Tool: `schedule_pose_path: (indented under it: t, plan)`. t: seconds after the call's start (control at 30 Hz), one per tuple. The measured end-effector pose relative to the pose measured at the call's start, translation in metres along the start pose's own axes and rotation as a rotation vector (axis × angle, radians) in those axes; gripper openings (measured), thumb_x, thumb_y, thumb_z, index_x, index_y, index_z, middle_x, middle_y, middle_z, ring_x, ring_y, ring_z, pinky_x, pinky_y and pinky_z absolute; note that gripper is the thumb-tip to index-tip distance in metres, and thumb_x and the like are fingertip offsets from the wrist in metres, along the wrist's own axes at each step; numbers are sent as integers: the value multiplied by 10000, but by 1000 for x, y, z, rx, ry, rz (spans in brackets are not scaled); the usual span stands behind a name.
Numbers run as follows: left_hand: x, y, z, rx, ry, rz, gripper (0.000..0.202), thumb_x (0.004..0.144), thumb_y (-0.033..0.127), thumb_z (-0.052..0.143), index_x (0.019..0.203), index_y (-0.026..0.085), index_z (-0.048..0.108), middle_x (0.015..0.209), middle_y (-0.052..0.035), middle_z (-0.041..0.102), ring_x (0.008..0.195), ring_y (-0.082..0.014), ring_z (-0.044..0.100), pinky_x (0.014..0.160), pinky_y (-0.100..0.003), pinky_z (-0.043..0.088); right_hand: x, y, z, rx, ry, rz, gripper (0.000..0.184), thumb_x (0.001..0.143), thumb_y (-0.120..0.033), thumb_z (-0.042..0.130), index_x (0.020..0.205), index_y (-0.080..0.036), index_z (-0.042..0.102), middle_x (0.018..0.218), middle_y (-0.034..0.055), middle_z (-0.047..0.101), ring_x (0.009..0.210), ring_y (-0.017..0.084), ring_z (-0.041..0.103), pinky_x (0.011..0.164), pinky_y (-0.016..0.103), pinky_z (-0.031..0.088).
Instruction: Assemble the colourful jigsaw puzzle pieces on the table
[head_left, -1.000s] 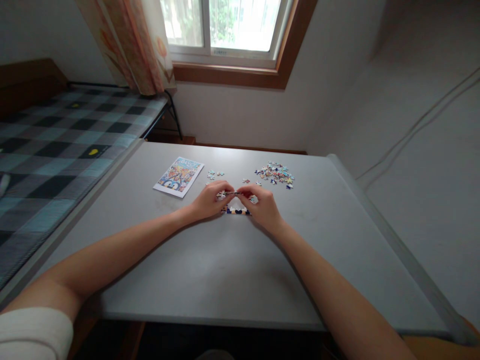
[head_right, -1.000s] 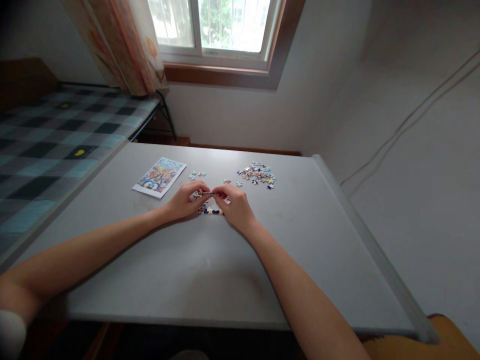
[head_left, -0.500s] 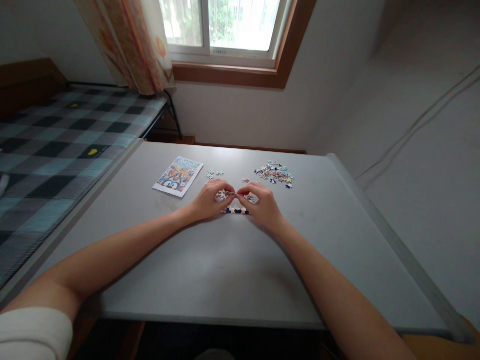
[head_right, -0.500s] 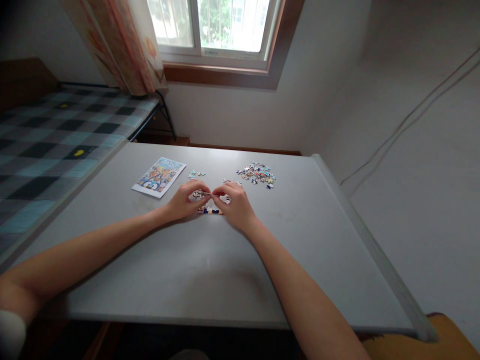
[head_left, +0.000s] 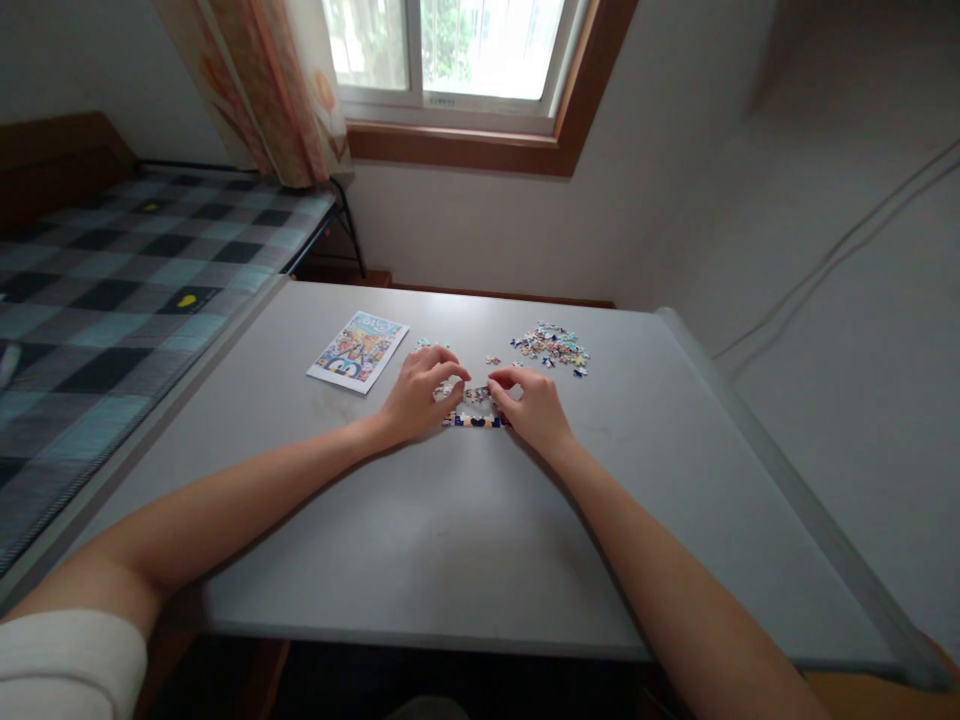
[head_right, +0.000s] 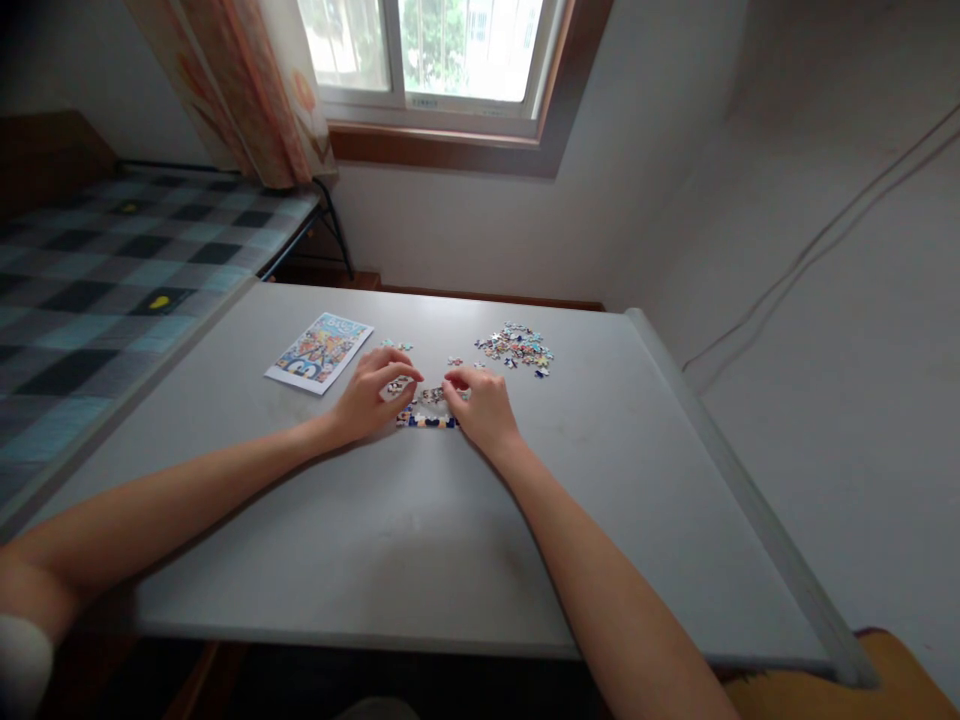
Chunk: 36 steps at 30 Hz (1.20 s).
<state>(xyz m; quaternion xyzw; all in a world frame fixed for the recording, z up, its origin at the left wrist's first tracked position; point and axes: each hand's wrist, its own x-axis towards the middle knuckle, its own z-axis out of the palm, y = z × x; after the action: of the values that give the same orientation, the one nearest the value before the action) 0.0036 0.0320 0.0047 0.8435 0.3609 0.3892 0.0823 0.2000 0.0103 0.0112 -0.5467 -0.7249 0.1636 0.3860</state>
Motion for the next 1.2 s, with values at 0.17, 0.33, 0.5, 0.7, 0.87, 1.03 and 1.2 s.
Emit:
schedule_pose_path:
  t: [0.17, 0.33, 0.5, 0.7, 0.87, 1.03, 1.2]
  plan:
    - [-3, 9, -5, 120, -169, 167, 138, 854, 291, 567, 873, 238, 693, 954, -37, 656, 944, -199, 530, 923, -400, 328, 1, 5, -4, -133, 34, -94, 156, 831, -204, 551, 843, -212, 706, 865, 58, 703, 890, 226, 601, 868, 389, 409]
    - [-5, 9, -4, 110, -249, 219, 154, 848, 315, 575, 830, 258, 717, 993, -31, 665, 997, -213, 513, 967, -433, 289, 2, 10, -2, -130, -51, -167, 219, 813, -130, 529, 889, -224, 711, 906, 50, 718, 928, 229, 579, 899, 405, 400]
    - [-6, 7, 1, 172, -246, 168, 189, 873, 340, 554, 909, 257, 720, 1024, -45, 656, 1043, -233, 503, 980, -451, 276, 0, 9, -1, -137, -87, -183, 267, 808, -112, 514, 940, -222, 719, 882, 50, 723, 937, 235, 567, 894, 412, 408]
    - [-6, 9, 3, 227, -171, 36, 237, 871, 351, 564, 1028, 236, 699, 1075, -79, 641, 1089, -278, 497, 976, -499, 267, 0, 8, -1, -102, -73, -140, 238, 831, -164, 520, 944, -213, 724, 837, 56, 724, 891, 229, 583, 881, 406, 415]
    - [-6, 9, 1, 165, -162, 58, 204, 856, 277, 563, 1000, 246, 704, 1072, -58, 655, 1073, -242, 528, 1004, -478, 262, 1, 12, -2, -118, -39, -149, 252, 820, -136, 513, 916, -226, 728, 863, 44, 719, 902, 225, 572, 898, 410, 399]
    - [-5, 10, 0, 106, -243, 166, 176, 854, 278, 555, 930, 264, 712, 1061, -25, 682, 1097, -219, 546, 1018, -450, 238, 1, 16, -2, -131, -73, -197, 252, 817, -123, 532, 766, -244, 748, 855, 42, 708, 918, 225, 541, 904, 418, 393]
    - [-5, 10, 2, 122, -274, 164, 195, 871, 306, 529, 930, 262, 710, 1030, -15, 697, 1067, -216, 562, 997, -443, 240, -1, 17, -2, -137, -135, -289, 262, 824, -125, 553, 765, -274, 761, 934, 26, 708, 996, 232, 498, 917, 433, 388]
